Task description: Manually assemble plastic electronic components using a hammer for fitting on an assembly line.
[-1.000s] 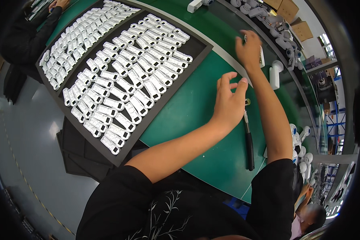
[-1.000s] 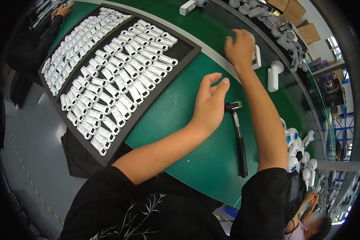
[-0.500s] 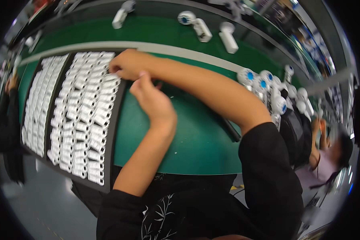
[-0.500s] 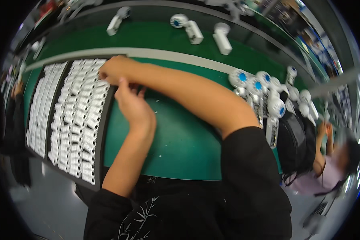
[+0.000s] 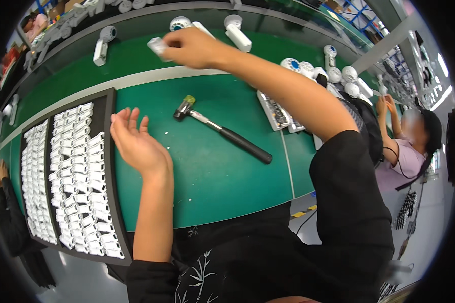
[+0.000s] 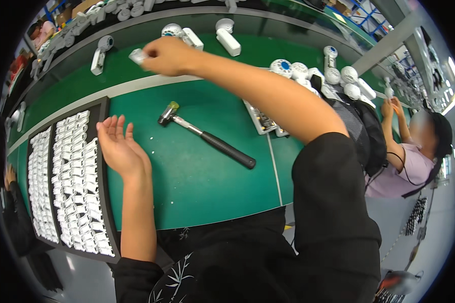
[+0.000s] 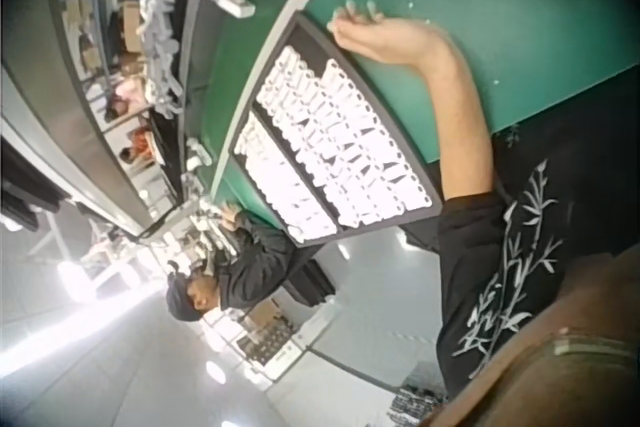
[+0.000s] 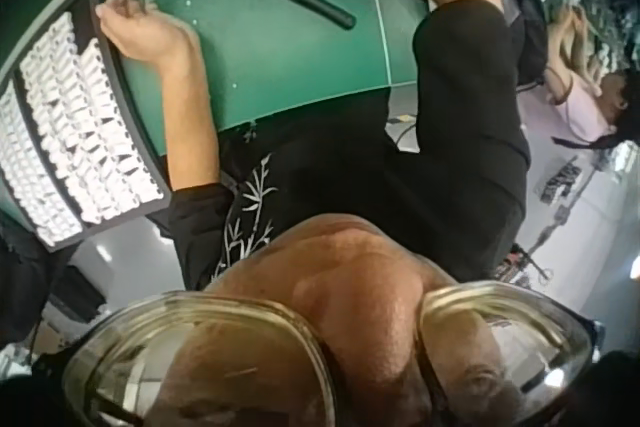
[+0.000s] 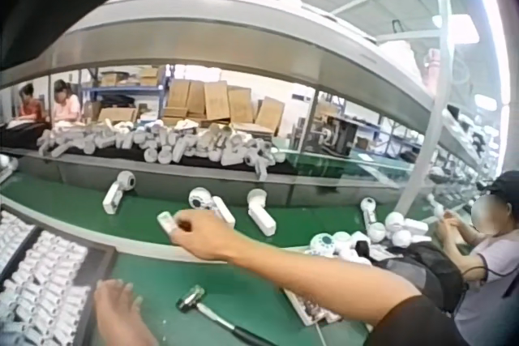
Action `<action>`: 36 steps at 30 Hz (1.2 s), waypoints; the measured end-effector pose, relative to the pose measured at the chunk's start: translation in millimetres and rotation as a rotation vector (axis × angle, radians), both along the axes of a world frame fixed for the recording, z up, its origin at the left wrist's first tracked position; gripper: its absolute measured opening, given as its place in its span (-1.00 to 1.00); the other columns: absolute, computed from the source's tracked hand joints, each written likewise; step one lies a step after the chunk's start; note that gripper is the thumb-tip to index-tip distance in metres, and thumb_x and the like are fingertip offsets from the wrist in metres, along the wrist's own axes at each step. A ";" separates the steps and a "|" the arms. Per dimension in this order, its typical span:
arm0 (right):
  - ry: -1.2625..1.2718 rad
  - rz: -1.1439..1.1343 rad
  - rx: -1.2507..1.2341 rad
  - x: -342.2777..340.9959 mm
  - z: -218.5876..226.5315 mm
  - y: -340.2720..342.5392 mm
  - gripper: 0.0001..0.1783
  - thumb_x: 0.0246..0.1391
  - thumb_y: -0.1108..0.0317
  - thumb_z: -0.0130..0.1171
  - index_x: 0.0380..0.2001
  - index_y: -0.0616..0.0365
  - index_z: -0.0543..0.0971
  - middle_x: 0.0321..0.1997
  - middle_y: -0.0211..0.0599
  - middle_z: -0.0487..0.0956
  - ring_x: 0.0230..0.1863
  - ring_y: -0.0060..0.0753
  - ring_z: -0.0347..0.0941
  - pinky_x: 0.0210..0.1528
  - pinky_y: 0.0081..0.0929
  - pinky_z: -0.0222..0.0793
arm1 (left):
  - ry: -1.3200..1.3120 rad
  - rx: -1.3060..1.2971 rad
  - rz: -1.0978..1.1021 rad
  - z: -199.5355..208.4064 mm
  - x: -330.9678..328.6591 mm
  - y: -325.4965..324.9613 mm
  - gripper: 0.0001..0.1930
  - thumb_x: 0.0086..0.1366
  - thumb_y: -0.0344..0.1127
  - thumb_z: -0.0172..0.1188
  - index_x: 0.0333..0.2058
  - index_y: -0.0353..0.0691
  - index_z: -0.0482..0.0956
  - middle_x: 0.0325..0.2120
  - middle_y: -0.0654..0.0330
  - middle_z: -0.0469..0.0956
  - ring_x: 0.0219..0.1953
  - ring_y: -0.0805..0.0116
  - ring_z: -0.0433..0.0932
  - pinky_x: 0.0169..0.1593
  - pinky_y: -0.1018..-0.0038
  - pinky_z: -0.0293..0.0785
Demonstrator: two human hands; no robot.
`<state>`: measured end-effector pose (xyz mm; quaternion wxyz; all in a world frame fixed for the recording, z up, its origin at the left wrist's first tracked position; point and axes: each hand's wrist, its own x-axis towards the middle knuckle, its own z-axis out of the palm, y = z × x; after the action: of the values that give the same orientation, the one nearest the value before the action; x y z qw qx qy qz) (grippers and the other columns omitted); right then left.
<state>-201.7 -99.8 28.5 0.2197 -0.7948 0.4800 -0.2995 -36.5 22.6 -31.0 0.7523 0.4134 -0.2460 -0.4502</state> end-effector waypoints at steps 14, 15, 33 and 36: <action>0.660 -0.438 -0.065 -115.4 -41.6 40.3 -0.71 0.12 0.26 -0.14 -0.37 0.29 0.43 -0.46 0.15 0.55 -0.38 0.10 0.53 -0.32 0.01 0.42 | 0.005 -0.063 -0.140 2.0 -5.7 4.5 -0.61 0.42 -0.05 -0.12 -0.10 -0.31 0.38 -0.07 0.06 0.39 -0.01 0.20 0.39 0.04 0.27 0.30; 0.598 -0.446 -0.092 -114.0 -41.1 37.9 -0.71 0.10 0.26 -0.12 -0.39 0.30 0.45 -0.44 0.17 0.53 -0.38 0.12 0.53 -0.34 0.01 0.43 | 0.011 -0.073 -0.172 2.3 -6.3 3.5 -0.62 0.41 -0.06 -0.10 -0.10 -0.32 0.38 -0.08 0.05 0.40 -0.02 0.20 0.40 0.03 0.27 0.32; -0.603 -0.046 -0.263 42.4 59.3 69.2 -0.72 0.09 0.33 0.03 -0.46 0.40 0.51 -0.58 -0.09 0.55 -0.58 -0.28 0.51 -0.54 -0.39 0.42 | 0.131 -0.050 -0.747 18.1 -3.9 -0.9 -0.48 0.29 -0.17 0.15 0.07 -0.37 0.20 -0.10 -0.07 0.46 -0.33 0.22 0.62 -0.52 0.41 0.60; -0.705 -0.085 -0.040 28.2 36.6 88.3 -0.73 0.10 0.31 0.08 -0.40 0.39 0.52 -0.58 -0.16 0.56 -0.61 -0.43 0.47 -0.59 -0.50 0.37 | 0.255 -0.025 -0.537 14.3 0.2 -3.9 -0.50 0.30 -0.13 0.15 0.03 -0.36 0.24 -0.11 -0.06 0.49 -0.31 0.19 0.62 -0.53 0.39 0.60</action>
<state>-173.4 -11.5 65.1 0.3433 -0.6260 0.4014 -0.5737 -36.3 18.6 -16.7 0.6361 0.2645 -0.2557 -0.6783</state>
